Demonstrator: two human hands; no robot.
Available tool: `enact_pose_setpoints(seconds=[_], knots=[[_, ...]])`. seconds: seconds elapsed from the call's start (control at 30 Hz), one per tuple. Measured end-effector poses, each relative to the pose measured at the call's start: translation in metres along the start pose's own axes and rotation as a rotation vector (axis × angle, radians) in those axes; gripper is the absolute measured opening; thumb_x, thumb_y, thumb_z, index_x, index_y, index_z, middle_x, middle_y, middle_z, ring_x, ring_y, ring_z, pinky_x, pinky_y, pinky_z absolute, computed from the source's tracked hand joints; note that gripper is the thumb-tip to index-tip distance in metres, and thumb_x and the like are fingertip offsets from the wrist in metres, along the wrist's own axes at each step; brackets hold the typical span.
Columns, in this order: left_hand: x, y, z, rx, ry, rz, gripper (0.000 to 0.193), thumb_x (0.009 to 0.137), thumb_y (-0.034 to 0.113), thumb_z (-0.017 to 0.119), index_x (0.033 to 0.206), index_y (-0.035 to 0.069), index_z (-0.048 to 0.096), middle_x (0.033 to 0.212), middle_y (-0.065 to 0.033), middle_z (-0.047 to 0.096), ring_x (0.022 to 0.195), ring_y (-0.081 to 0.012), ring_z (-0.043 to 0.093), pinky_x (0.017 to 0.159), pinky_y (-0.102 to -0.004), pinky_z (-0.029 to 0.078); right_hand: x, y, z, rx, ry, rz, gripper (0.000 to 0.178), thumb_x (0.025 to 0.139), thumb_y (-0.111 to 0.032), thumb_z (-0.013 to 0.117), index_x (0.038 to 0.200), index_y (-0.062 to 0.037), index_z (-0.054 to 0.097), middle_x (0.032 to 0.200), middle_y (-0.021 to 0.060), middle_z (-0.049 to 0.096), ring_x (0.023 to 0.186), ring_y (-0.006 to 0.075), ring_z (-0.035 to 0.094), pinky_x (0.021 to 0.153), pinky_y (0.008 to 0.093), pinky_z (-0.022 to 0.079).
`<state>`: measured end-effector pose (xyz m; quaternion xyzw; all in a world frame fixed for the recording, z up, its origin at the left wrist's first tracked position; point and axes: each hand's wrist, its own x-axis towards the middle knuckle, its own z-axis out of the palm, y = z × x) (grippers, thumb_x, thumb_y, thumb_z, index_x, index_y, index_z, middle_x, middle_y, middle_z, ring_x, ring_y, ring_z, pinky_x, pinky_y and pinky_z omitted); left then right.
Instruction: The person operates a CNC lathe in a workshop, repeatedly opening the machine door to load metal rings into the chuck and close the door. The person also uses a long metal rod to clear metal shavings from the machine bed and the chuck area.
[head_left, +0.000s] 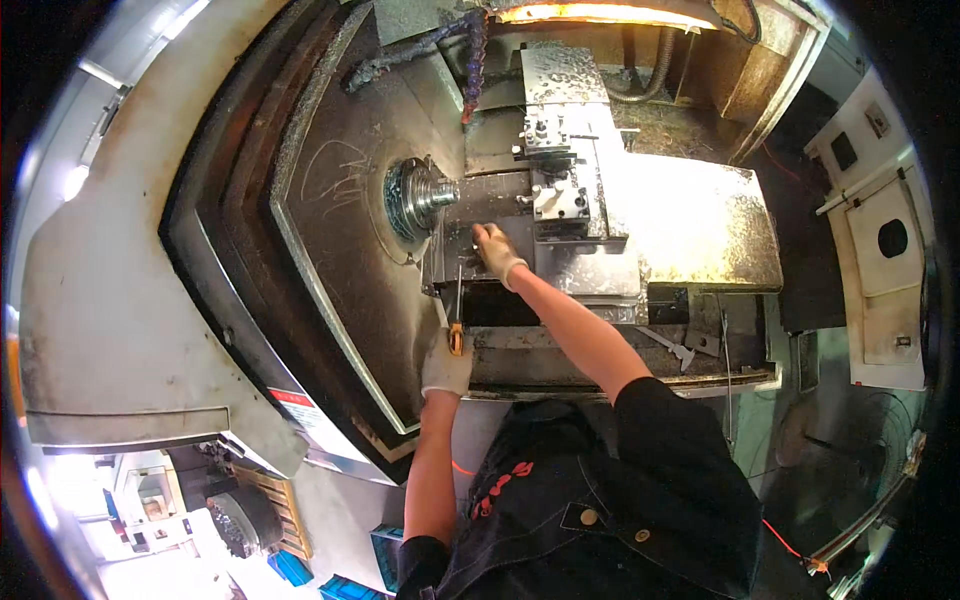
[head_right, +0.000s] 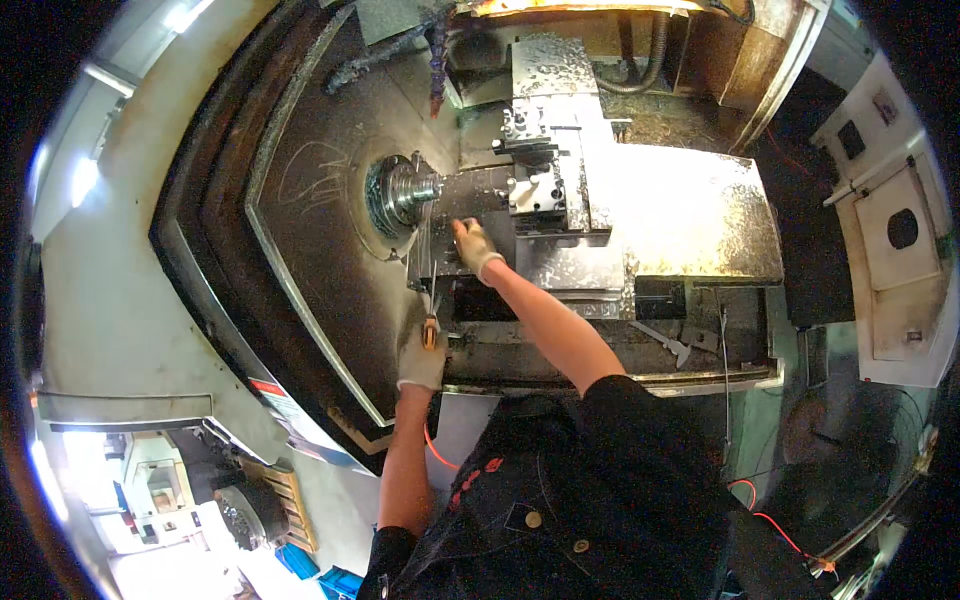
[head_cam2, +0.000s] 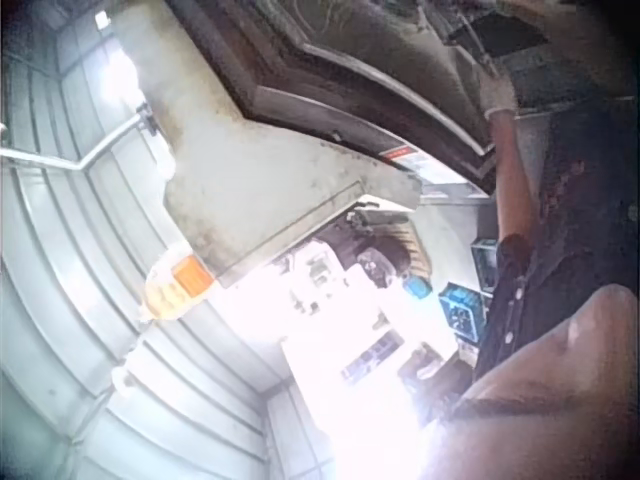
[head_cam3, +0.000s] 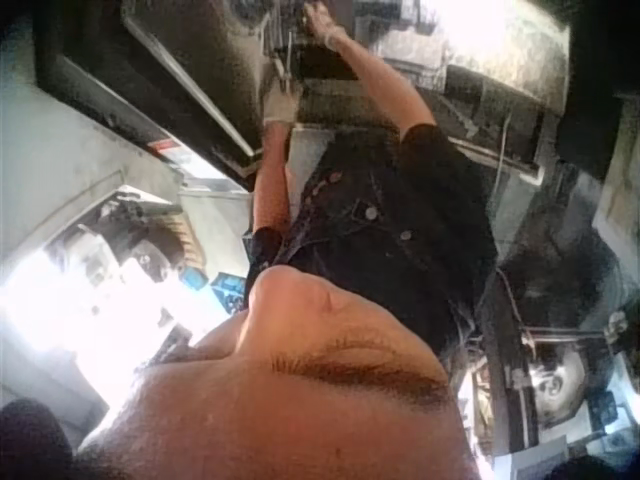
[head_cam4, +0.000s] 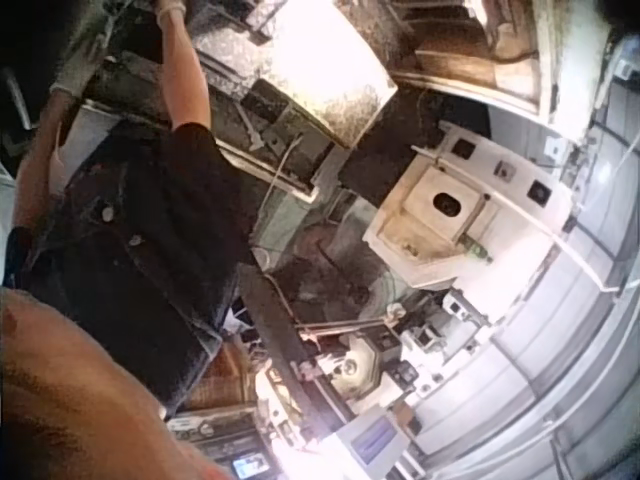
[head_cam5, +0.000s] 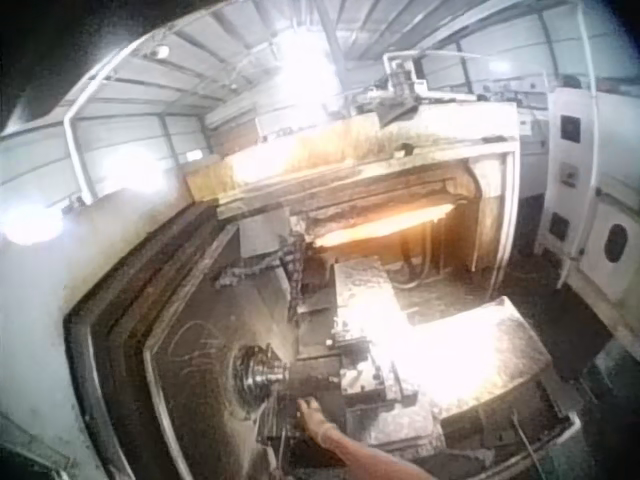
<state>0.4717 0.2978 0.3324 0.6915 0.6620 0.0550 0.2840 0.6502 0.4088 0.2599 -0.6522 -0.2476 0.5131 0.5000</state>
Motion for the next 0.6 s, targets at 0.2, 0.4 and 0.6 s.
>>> enact_pose_setpoints(seconds=[0.2, 0.4, 0.6], knots=[[0.017, 0.012, -0.011, 0.033, 0.042, 0.05, 0.037, 0.079, 0.035, 0.053, 0.103, 0.007, 0.052, 0.096, -0.023, 0.057, 0.091, -0.0399, 0.053, 0.077, -0.0458, 0.042, 0.087, -0.008, -0.002, -0.011, 0.355, -0.178, 0.042, 0.083, -0.036, 0.053, 0.101, 0.0021, 0.051, 0.081, 0.0162, 0.058, 0.078, 0.024, 0.056, 0.072, 0.035, 0.043], [0.014, 0.005, -0.012, 0.058, 0.023, 0.02, 0.037, 0.079, 0.036, 0.052, 0.102, 0.008, 0.052, 0.091, -0.0241, 0.058, 0.086, -0.0411, 0.055, 0.074, -0.0475, 0.042, 0.096, -0.045, 0.021, 0.368, 0.118, -0.314, 0.049, 0.079, -0.041, 0.061, 0.106, -0.0017, 0.05, 0.092, 0.0115, 0.056, 0.072, 0.0194, 0.053, 0.064, 0.029, 0.044], [0.009, 0.004, -0.006, 0.068, 0.054, 0.029, 0.038, 0.079, 0.038, 0.051, 0.102, 0.008, 0.051, 0.088, -0.025, 0.058, 0.084, -0.0415, 0.055, 0.073, -0.0477, 0.043, 0.115, -0.037, 0.032, 0.147, 0.201, -0.293, 0.042, 0.075, -0.032, 0.065, 0.1, -0.0011, 0.052, 0.082, 0.0115, 0.058, 0.072, 0.019, 0.052, 0.067, 0.0329, 0.042]])
